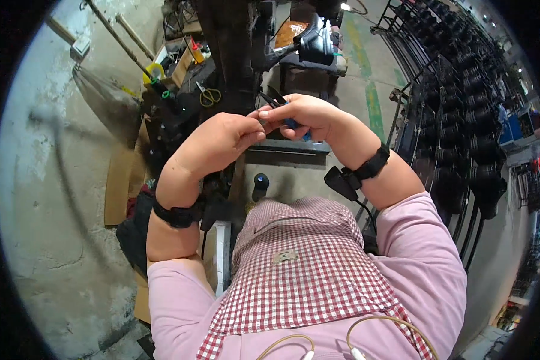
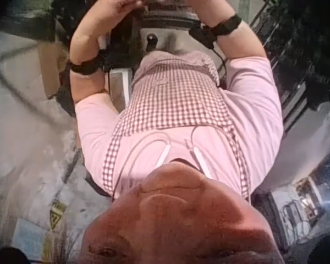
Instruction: The recorder is using a heavy industrial sewing/stitching machine to assemble and finish black shoes, then handling threads and components in a shoe factory.
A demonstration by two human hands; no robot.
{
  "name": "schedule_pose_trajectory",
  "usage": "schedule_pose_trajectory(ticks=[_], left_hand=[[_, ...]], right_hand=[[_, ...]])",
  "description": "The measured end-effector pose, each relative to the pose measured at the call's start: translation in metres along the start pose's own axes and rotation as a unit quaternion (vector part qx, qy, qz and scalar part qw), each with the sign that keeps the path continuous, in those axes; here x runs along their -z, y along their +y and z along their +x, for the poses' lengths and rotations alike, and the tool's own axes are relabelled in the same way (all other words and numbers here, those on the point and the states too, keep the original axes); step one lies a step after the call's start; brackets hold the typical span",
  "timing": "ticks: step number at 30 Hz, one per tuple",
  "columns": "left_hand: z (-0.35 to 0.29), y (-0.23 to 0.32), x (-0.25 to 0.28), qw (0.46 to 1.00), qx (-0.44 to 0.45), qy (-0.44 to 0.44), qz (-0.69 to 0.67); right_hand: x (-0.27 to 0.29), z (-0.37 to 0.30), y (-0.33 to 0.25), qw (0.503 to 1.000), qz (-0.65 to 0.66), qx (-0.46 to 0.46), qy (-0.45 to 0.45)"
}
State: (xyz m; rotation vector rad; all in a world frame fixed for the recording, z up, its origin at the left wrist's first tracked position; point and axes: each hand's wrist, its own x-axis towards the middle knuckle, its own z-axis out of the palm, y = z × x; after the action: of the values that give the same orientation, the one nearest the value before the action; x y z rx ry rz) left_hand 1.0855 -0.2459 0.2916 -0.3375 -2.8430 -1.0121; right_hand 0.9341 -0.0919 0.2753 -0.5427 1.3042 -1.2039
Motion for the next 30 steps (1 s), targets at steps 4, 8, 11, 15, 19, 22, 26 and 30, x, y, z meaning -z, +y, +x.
schedule_pose_trajectory(ticks=[4, 8, 11, 15, 19, 22, 26, 30], left_hand=[[0.015, 0.022, 0.015, 0.998, 0.044, 0.003, -0.043], [0.029, 0.042, 0.025, 1.000, 0.026, 0.000, -0.014], [0.032, 0.050, 0.025, 0.999, 0.009, 0.007, -0.029], [0.040, 0.058, 0.027, 0.997, -0.061, 0.049, 0.005], [0.032, 0.065, 0.030, 0.997, -0.001, 0.073, -0.025], [0.027, 0.067, 0.033, 0.996, 0.031, 0.083, -0.025], [0.031, 0.057, 0.028, 0.994, 0.018, 0.069, -0.088], [0.035, 0.042, 0.029, 0.992, -0.098, 0.060, -0.060]], right_hand=[[0.000, -0.018, -0.008, 0.995, 0.082, 0.046, -0.016], [0.008, -0.024, -0.012, 0.987, 0.139, 0.071, -0.040], [0.008, -0.023, -0.012, 0.979, 0.180, 0.082, -0.052], [0.005, -0.028, -0.024, 0.954, 0.284, 0.061, -0.076], [-0.002, -0.038, -0.037, 0.964, 0.259, 0.047, -0.033], [-0.008, -0.045, -0.039, 0.988, 0.138, 0.062, -0.031], [-0.001, -0.052, -0.041, 0.990, -0.090, 0.102, -0.033], [0.006, -0.054, -0.041, 0.980, -0.154, 0.124, -0.037]])
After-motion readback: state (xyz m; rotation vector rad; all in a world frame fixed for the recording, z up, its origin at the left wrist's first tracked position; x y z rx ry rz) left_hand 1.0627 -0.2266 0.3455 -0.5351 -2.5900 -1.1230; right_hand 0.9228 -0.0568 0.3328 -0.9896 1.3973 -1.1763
